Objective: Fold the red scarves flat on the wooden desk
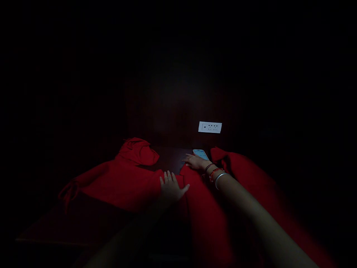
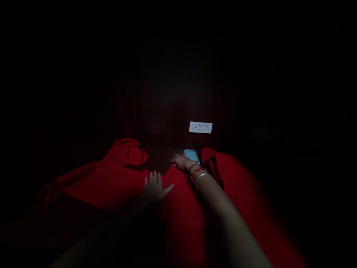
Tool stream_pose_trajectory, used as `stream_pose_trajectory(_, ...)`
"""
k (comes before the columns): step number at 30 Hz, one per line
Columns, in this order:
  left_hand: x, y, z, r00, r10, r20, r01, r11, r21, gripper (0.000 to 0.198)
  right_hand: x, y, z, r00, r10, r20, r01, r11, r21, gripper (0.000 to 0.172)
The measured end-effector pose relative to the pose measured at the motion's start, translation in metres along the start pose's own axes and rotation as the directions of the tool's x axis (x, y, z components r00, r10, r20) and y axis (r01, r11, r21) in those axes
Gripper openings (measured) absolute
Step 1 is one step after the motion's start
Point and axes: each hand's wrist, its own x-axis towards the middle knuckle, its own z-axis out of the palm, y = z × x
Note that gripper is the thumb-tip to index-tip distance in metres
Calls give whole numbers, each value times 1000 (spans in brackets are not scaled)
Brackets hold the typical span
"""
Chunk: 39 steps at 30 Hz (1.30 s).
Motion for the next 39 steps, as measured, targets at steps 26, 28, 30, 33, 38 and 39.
stream_pose_trajectory(26, -4, 0, 14, 999, -41, -31, 42, 998, 43, 90, 30, 43, -34, 956, -183, 227, 191, 982, -13, 30)
stream_pose_trajectory(28, -5, 1, 14, 999, -31, -34, 32, 999, 23, 88, 30, 49, -38, 946, -182, 269, 166, 983, 80, 28)
stream_pose_trajectory(30, -7, 1, 14, 999, -24, -39, 24, 1000, 8, 88, 29, 56, -40, 937, -156, 313, 125, 985, 116, 34)
stream_pose_trajectory(33, -8, -3, 14, 999, -16, -40, 14, 999, -36, 89, 27, 64, -39, 933, -109, 344, 75, 991, 109, 35)
stream_pose_trajectory(38, 24, -15, 2, 1000, -2, 31, 11, 952, -306, 71, 25, 65, -38, 976, -105, 188, 87, 991, 104, 22)
stream_pose_trajectory(39, 36, -16, -2, 997, 4, 74, 26, 916, -399, 64, 25, 64, -38, 979, -118, 169, 103, 990, 96, 22)
